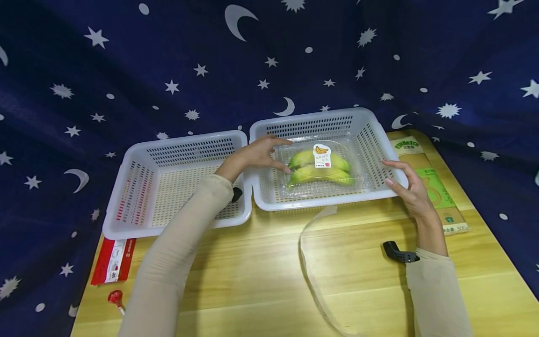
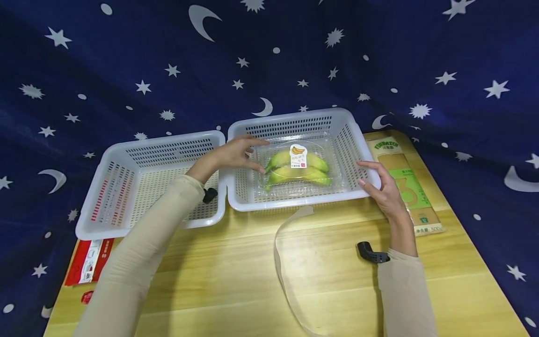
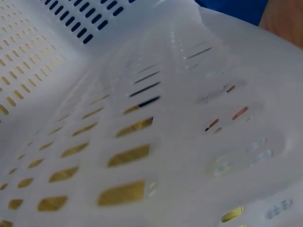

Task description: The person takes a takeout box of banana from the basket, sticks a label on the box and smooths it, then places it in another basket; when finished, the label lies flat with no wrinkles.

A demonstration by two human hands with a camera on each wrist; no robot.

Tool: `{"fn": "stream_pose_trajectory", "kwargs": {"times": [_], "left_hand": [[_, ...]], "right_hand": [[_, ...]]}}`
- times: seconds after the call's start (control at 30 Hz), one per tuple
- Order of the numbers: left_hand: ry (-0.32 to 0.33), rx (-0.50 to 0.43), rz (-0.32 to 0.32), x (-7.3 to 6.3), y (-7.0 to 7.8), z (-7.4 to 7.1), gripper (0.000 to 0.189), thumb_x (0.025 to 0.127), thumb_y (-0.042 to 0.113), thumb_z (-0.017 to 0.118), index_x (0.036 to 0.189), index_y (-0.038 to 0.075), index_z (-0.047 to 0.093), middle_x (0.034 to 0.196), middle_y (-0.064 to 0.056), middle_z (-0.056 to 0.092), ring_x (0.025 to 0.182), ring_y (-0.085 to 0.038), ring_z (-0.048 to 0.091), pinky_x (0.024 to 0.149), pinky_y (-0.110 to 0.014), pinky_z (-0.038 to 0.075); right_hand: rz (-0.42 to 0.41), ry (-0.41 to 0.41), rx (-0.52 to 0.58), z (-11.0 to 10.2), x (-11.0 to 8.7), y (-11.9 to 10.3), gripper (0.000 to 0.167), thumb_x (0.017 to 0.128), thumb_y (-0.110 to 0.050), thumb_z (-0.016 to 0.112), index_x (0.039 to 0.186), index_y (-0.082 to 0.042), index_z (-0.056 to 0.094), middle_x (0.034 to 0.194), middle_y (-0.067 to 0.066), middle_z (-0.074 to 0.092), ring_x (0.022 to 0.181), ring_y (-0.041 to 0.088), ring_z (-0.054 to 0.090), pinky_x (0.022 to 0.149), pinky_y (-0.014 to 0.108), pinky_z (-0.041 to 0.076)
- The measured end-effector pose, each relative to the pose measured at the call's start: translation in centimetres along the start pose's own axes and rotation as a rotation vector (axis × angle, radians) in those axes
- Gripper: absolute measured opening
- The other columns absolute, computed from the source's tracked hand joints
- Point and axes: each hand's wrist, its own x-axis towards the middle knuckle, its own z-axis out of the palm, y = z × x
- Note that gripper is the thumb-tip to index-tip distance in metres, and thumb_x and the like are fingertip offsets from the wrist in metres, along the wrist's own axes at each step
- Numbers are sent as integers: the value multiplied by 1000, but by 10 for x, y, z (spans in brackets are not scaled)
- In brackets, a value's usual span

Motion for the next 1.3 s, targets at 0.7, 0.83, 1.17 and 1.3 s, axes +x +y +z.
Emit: {"fn": "stream_pose_trajectory", "kwargs": {"times": [0.7, 0.83, 1.17, 1.3], "left_hand": [[159, 122, 23, -59, 29, -15, 63, 97, 57, 48, 148, 20, 43, 148, -9, 41, 130, -24, 48, 108, -43, 42], [190, 82, 83, -94, 37, -10, 58, 99, 50, 51, 146, 16, 46, 141, -5, 50, 127, -21, 50, 108, -40, 42], [319, -66, 35, -152, 24, 10, 53, 99, 49, 51, 144, 21, 49, 140, 3, 51, 119, -15, 52, 102, -39, 46], [393, -60, 21, -188, 27, 23, 49, 99, 42, 56, 144, 24, 49, 140, 5, 51, 125, -15, 50, 107, -43, 43]], "right_hand": [[77, 1, 35, -11, 18, 2, 47, 91, 12, 50, 135, -3, 55, 135, 1, 49, 108, 12, 56, 76, 14, 53], [91, 3, 46, -17, 18, 2, 47, 92, 10, 50, 137, -4, 53, 134, 0, 48, 109, 12, 56, 76, 14, 53], [27, -13, 4, -30, 13, -1, 48, 93, 12, 46, 140, 3, 47, 137, 2, 47, 115, 14, 50, 84, 12, 48], [-19, -23, -77, -34, 0, -10, 48, 96, 9, 41, 144, 3, 42, 144, -1, 44, 125, 12, 45, 89, 10, 40]]}}
